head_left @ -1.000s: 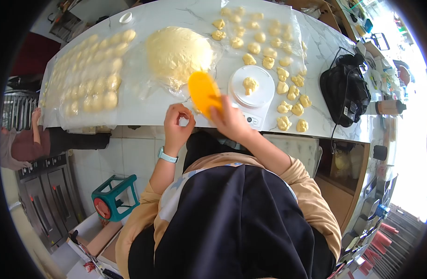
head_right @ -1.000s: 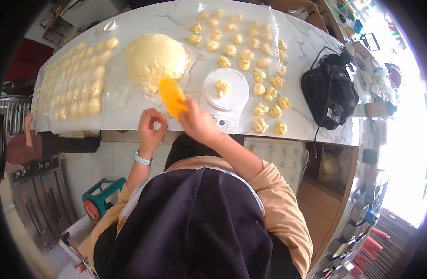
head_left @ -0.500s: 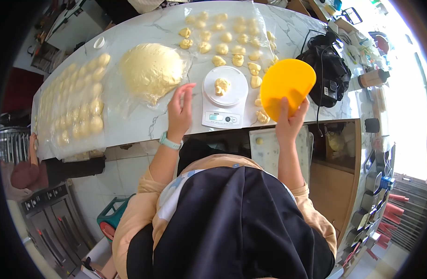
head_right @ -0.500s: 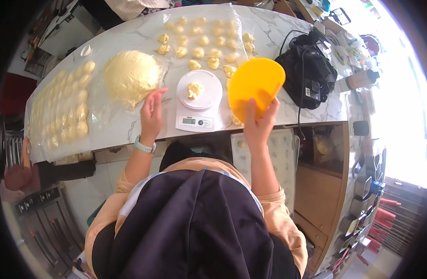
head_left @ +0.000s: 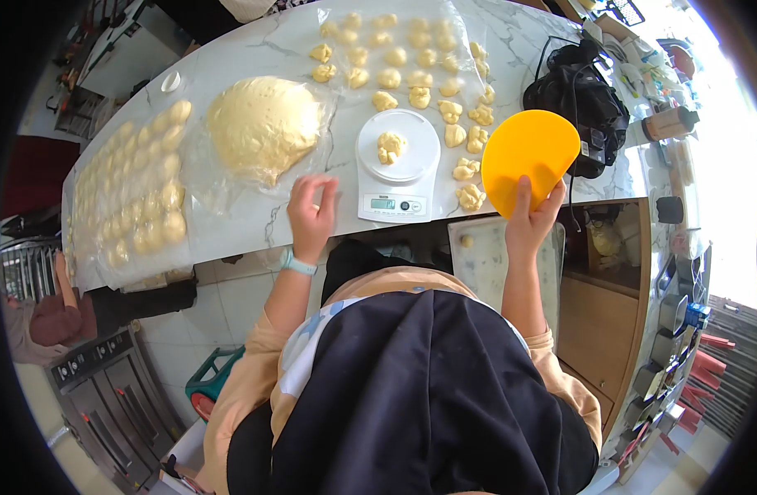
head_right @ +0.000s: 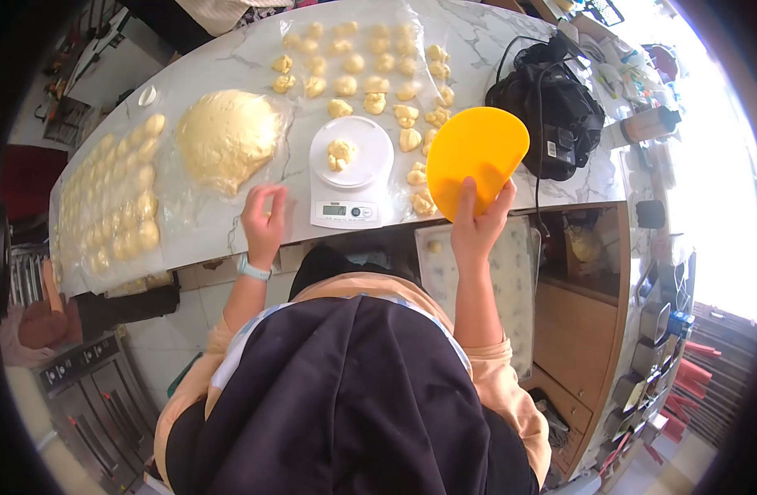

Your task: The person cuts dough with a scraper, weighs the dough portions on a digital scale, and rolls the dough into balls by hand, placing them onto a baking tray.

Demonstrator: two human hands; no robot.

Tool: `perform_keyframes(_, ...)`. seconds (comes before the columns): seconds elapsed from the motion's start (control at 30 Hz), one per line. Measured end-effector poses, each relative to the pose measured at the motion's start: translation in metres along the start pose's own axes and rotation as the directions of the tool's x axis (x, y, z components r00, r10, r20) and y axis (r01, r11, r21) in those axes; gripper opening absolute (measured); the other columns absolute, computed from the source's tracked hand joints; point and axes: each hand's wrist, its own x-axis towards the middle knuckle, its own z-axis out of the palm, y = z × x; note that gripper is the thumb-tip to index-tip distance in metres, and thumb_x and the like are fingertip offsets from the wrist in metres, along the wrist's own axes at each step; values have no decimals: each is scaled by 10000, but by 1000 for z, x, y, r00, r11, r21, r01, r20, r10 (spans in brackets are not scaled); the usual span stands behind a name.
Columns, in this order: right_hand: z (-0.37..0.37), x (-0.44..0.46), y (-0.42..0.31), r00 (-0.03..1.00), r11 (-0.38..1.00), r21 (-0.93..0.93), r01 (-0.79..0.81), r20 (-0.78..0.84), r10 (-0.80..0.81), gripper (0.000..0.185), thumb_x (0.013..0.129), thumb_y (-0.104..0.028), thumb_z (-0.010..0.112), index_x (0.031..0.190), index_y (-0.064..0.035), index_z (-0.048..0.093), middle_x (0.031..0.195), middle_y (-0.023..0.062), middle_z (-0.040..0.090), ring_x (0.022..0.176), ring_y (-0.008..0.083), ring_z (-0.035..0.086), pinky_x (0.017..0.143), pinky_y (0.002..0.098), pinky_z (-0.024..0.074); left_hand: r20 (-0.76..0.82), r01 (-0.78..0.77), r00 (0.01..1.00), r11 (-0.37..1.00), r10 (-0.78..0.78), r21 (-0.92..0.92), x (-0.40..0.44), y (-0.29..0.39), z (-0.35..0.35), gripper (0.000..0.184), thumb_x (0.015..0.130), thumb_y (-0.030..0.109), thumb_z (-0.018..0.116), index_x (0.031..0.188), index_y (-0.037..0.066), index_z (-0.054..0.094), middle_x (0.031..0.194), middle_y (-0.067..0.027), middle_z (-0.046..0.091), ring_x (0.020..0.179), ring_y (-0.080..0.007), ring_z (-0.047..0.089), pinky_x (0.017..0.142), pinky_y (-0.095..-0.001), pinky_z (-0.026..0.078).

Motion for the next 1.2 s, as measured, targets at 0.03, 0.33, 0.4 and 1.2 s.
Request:
perform_keyframes(0.03, 1, -1, 1, 1000, 1000, 5, -6, 17, 6, 367, 953, -150, 575, 1250, -6, 415, 1125, 85, 537, 1037, 143, 528, 896, 277, 430, 49, 17, 999, 997, -14, -75, 15, 6, 5, 120, 845, 97, 690, 930, 23, 650, 816, -109, 628, 767, -260, 610, 693, -330, 489)
perform_keyframes(0.33, -7, -2, -4, 1000, 999, 34, -18, 0, 18, 374, 947, -147, 581, 1248, 4, 418, 1130, 100, 554, 1039, 151, 543, 886, 284, 443, 545, 186, 822, 982, -165, 17, 92, 33, 41, 554, 695, 325, 837, 1129, 34, 652, 921, -113, 613, 802, -243, 632, 714, -354, 514)
perform_keyframes(0.4, -9, -2, -2, 999, 998, 50, -31, -22, 32, 380, 941, -156, 589, 1242, 12, 427, 1121, 111, 562, 1029, 160, 550, 875, 291, 451, 509, 165, 844, 985, -169, 54, 84, 36, 52, 655, 642, 374, 861, 1151, 30, 636, 1002, -128, 578, 854, -255, 616, 747, -361, 507)
perform_keyframes(1.2, 154, -29, -72, 243, 965, 40, 258, 964, -105, 366, 902, -149, 550, 1216, -34, 400, 827, 212, 641, 736, 382, 650, 619, 443, 508, -75, 162, 986, 964, -149, 212, -50, -16, -39, 194, 729, 150, 787, 841, 71, 649, 784, -63, 621, 736, -248, 578, 686, -364, 461)
